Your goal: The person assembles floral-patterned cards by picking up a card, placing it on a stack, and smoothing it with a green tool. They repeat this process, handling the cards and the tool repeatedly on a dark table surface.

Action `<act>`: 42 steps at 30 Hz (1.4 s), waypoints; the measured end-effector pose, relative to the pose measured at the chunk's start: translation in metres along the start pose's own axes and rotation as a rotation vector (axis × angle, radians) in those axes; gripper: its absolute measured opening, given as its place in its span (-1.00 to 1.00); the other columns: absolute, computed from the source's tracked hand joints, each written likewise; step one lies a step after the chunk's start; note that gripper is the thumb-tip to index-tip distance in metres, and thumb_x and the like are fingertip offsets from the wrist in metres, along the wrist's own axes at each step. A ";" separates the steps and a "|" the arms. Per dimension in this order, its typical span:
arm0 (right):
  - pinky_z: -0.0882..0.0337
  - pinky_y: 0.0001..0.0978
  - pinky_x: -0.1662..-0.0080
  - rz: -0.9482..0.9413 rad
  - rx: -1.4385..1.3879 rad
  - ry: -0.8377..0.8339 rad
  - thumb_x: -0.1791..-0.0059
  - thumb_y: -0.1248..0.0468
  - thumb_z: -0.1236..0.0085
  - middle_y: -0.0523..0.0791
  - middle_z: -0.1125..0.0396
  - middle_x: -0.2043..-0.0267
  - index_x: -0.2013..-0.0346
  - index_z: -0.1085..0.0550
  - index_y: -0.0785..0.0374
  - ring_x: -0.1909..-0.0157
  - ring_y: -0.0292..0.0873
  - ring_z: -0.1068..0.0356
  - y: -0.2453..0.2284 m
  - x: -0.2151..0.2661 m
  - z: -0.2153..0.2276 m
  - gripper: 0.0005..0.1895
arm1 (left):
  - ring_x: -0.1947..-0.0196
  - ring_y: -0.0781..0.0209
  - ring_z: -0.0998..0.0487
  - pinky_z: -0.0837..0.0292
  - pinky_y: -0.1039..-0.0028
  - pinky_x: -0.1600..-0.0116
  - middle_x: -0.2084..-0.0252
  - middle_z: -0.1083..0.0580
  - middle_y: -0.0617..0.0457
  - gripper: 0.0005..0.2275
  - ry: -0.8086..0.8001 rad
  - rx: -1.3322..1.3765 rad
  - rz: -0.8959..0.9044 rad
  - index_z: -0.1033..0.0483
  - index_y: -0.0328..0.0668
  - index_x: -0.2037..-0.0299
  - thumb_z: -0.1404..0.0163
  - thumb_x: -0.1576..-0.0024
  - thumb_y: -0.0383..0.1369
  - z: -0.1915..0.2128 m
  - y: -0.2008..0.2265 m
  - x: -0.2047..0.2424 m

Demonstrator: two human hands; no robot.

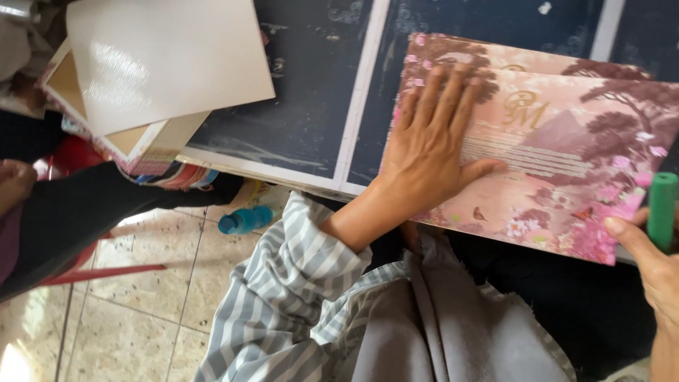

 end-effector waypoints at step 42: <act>-0.21 -0.38 0.32 0.788 0.232 -0.166 0.04 0.40 -0.10 -0.12 -0.15 0.36 0.14 -0.50 0.16 0.41 -0.20 -0.14 -0.186 -0.011 -0.048 -0.80 | -0.03 0.20 -0.45 -0.27 0.45 -0.09 -0.07 -0.42 0.16 -0.68 0.710 0.286 -0.513 -0.49 0.00 -0.03 0.37 -0.27 -0.36 0.019 0.060 0.104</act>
Point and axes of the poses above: each hand's wrist, its own x-axis away from the middle knuckle, its own z-axis out of the back of the hand, y = z × x, the point moved 7 cm from there along -x, towards the middle knuckle
